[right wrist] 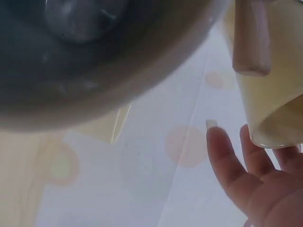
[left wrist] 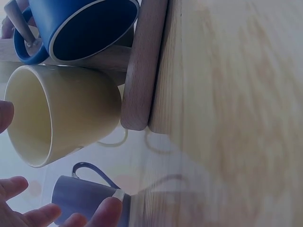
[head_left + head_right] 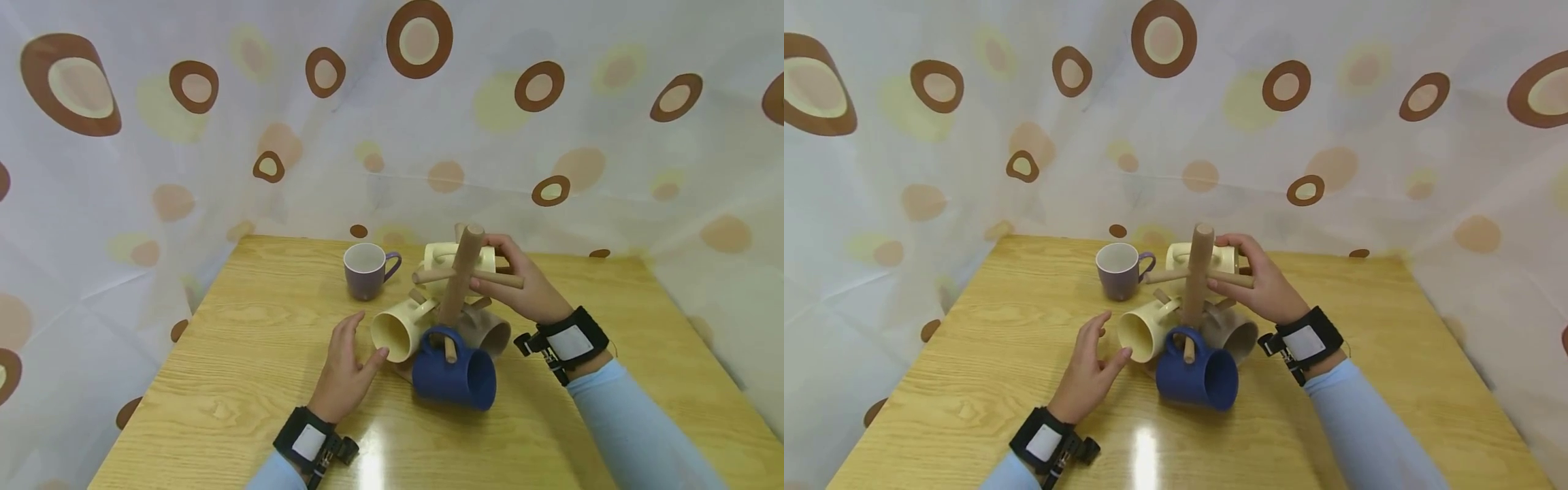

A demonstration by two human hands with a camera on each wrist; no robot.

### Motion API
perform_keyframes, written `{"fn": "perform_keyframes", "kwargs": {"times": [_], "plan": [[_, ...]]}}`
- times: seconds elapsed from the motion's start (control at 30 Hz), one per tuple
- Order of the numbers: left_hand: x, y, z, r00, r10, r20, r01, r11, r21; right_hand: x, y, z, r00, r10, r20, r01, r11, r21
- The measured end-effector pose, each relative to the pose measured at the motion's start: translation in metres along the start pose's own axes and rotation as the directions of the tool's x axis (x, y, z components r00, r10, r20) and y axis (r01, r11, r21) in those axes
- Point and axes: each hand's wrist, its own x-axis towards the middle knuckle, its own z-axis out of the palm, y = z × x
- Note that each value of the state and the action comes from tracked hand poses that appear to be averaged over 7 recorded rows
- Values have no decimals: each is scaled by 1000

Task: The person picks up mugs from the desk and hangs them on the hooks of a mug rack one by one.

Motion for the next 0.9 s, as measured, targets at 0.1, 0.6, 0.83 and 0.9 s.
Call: {"fn": "perform_keyframes", "kwargs": {"times": [0.1, 0.6, 0.83, 0.9], "plan": [[-1, -1, 0, 1000, 3, 0, -3, 1000, 0, 0, 4, 0, 998, -58, 2, 58, 998, -30], [3, -4, -2, 1000, 26, -8, -25, 1000, 15, 28, 18, -11, 984, -131, -119, 146, 981, 128], [1, -2, -1, 1000, 7, -8, -7, 1000, 2, 56, 54, -33, 992, 128, -18, -128, 992, -7], [-1, -2, -1, 1000, 0, 2, 0, 1000, 4, 56, 62, -38, 985, 162, 51, -157, 983, -99]]}}
